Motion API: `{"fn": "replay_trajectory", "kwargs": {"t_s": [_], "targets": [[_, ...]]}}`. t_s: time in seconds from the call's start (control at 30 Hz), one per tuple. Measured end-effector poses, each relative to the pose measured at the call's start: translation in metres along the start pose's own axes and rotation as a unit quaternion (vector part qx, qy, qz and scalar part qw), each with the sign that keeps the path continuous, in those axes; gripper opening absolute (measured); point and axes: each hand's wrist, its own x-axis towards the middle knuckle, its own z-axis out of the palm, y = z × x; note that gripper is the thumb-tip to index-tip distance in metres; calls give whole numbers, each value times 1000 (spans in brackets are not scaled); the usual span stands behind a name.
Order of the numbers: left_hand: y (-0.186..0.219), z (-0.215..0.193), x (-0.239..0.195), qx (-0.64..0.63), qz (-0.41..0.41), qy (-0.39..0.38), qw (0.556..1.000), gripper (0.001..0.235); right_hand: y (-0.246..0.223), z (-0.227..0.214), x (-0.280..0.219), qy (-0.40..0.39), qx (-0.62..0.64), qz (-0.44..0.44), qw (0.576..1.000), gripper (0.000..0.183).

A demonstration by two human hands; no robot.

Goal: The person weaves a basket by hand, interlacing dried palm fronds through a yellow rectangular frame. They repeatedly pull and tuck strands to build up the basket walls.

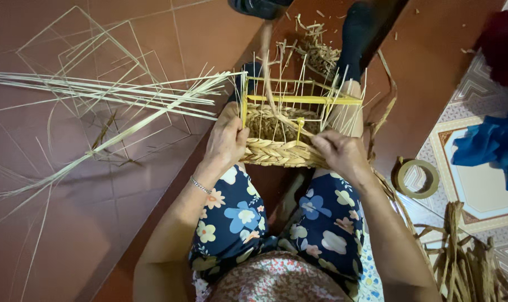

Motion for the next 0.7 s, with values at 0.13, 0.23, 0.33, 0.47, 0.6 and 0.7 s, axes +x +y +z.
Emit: {"fn": "replay_trajectory", "kwargs": {"t_s": [0.13, 0.23, 0.33, 0.47, 0.6, 0.7], "targets": [[-9, 7, -2, 2, -32, -22, 999, 18, -5, -1, -14, 73, 149, 308, 937, 27], [-11, 10, -1, 4, -37, -31, 999, 19, -10, -5, -27, 102, 391, 295, 866, 26], [-11, 7, 0, -15, -69, -57, 996, 18, -20, -9, -30, 155, 401, 323, 843, 25], [-3, 4, 6, 2, -149, -96, 984, 15, -27, -14, -22, 69, 85, 204, 973, 33], [4, -2, 8, -39, -27, -12, 999, 18, -13, -10, -24, 70, 82, 162, 981, 31], [4, -1, 9, -34, -27, -14, 999, 19, 15, -18, -42, 141, 379, 251, 880, 25]]}}
